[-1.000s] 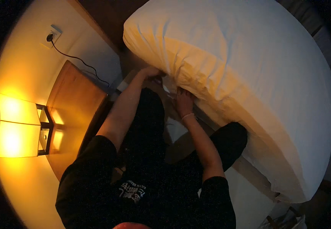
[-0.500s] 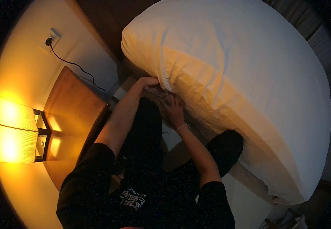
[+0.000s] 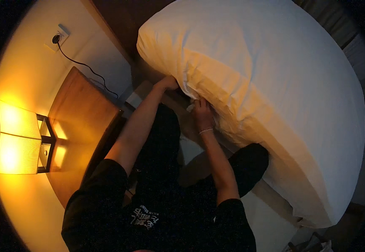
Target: The person spreads a white fitted sheet over a mattress, tucking the corners and smoothing the fabric. They move around the bed to adjust the sheet on all sides, ensuring it is tight and wrinkle-free. The person also briefly moves a wooden nightstand to access the corner of the mattress.
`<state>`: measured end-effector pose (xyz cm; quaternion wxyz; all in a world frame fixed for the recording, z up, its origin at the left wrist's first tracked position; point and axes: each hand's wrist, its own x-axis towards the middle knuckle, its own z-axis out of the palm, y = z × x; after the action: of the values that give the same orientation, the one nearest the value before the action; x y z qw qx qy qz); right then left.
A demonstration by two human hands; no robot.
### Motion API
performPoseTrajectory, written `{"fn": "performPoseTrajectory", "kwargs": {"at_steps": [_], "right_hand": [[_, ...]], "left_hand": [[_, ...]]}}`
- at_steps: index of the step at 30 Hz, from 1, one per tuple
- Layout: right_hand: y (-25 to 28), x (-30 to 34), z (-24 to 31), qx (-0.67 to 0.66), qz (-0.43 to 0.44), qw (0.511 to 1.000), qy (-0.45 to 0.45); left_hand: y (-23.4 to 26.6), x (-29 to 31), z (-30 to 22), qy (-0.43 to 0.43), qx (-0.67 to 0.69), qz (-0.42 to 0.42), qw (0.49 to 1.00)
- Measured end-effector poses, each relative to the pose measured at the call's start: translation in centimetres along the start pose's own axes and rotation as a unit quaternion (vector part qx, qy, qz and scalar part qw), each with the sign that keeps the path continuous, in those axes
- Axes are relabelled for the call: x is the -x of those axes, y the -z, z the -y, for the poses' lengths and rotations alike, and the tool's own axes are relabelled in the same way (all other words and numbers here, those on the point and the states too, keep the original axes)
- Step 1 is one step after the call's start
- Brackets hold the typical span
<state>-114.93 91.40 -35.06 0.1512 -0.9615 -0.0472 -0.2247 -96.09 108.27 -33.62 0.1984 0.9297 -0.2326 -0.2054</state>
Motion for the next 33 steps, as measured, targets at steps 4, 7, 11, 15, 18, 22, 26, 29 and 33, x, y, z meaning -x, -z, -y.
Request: {"fn": "performPoseTrajectory", "kwargs": {"at_steps": [4, 7, 11, 15, 18, 22, 26, 29, 33], "right_hand": [[1.3, 0.8, -2.3, 0.105, 0.005, 0.991, 0.079], [1.1, 0.8, 0.6, 0.188, -0.014, 0.977, 0.096], [0.7, 0.9, 1.3, 0.167, 0.021, 0.986, -0.022], [1.0, 0.0, 3.0, 0.080, 0.067, 0.993, -0.053], [0.9, -0.3, 2.1, -0.013, 0.095, 0.994, -0.057], [-0.6, -1.5, 0.5, -0.117, 0.133, 0.984, -0.023], [0.2, -0.6, -2.4, -0.075, 0.157, 0.984, -0.045], [-0.1, -1.7, 1.0, -0.101, 0.153, 0.983, -0.033], [-0.7, -2.5, 2.1, -0.143, 0.143, 0.979, -0.037]], "left_hand": [[-0.3, 0.2, -2.2, -0.056, -0.002, -0.013, 0.998], [0.6, 1.6, 1.2, -0.040, -0.001, -0.061, 0.997], [1.9, 3.9, -3.6, 0.174, 0.437, -0.079, 0.879], [3.6, 5.3, -3.8, 0.233, 0.568, -0.152, 0.774], [3.2, 4.9, -3.4, 0.226, 0.534, -0.112, 0.807], [1.8, 3.2, 0.4, 0.317, 0.426, -0.208, 0.822], [-0.4, 0.5, -2.5, 0.338, 0.472, -0.222, 0.783], [-1.8, -0.4, 7.1, 0.265, 0.649, -0.311, 0.642], [-1.2, -1.2, 11.2, 0.190, 0.771, -0.307, 0.524]]}}
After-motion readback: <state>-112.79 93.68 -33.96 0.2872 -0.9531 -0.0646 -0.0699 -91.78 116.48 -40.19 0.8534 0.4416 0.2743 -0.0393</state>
